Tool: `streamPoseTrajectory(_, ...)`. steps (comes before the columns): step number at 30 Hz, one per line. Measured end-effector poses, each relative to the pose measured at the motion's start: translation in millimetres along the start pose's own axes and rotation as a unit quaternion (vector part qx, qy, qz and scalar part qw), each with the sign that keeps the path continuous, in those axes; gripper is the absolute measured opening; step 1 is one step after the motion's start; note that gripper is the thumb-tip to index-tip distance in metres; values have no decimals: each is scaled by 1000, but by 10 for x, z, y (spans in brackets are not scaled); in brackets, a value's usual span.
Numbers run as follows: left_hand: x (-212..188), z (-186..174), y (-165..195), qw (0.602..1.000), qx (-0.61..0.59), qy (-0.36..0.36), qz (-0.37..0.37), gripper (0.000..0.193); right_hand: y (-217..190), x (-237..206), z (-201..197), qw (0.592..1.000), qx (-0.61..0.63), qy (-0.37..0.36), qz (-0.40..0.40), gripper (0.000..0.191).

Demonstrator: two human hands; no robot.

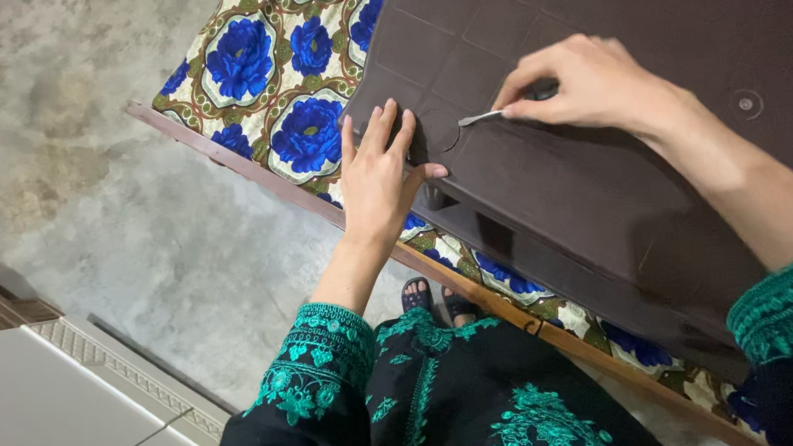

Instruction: The person flips a small plastic table upside down on a bed and uses a screwdriver to pry the round plastic caps out of the leg holes. They set the removed caps on the bed and press on the tabletop.

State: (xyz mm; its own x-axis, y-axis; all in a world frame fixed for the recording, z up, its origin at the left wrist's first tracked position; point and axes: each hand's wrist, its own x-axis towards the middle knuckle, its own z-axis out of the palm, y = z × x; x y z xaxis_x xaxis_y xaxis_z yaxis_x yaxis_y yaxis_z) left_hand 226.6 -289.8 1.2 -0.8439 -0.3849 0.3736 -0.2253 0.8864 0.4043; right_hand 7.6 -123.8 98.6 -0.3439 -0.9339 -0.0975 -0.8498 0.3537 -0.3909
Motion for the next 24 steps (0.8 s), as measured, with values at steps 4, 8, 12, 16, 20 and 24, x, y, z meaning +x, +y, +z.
streamPoseTrajectory(4, 11, -15, 47, 1000, 7, -11, 14, 82, -335, 127, -105, 979, -200, -48, 2, 20)
streamPoseTrajectory(8, 19, -3, 37, 1000, 10, -16, 16, 82, -562, 313, -90, 950, -303, -61, -47, 19)
streamPoseTrajectory(12, -2, 5, -43, 1000, 17, -19, 13, 82, -408, 439, -131, 964, -246, -91, -45, 22)
streamPoseTrajectory(16, -34, 1, -106, 1000, 3, -15, -3, 83, -114, 354, -104, 995, -62, -79, 0, 21)
streamPoseTrajectory(20, -57, -41, -91, 1000, -14, -5, 4, 81, -23, 199, 8, 998, -26, -53, 33, 24)
streamPoseTrajectory(24, -59, -84, -30, 1000, -7, -6, 8, 81, 33, 24, 49, 999, 34, -22, 36, 24)
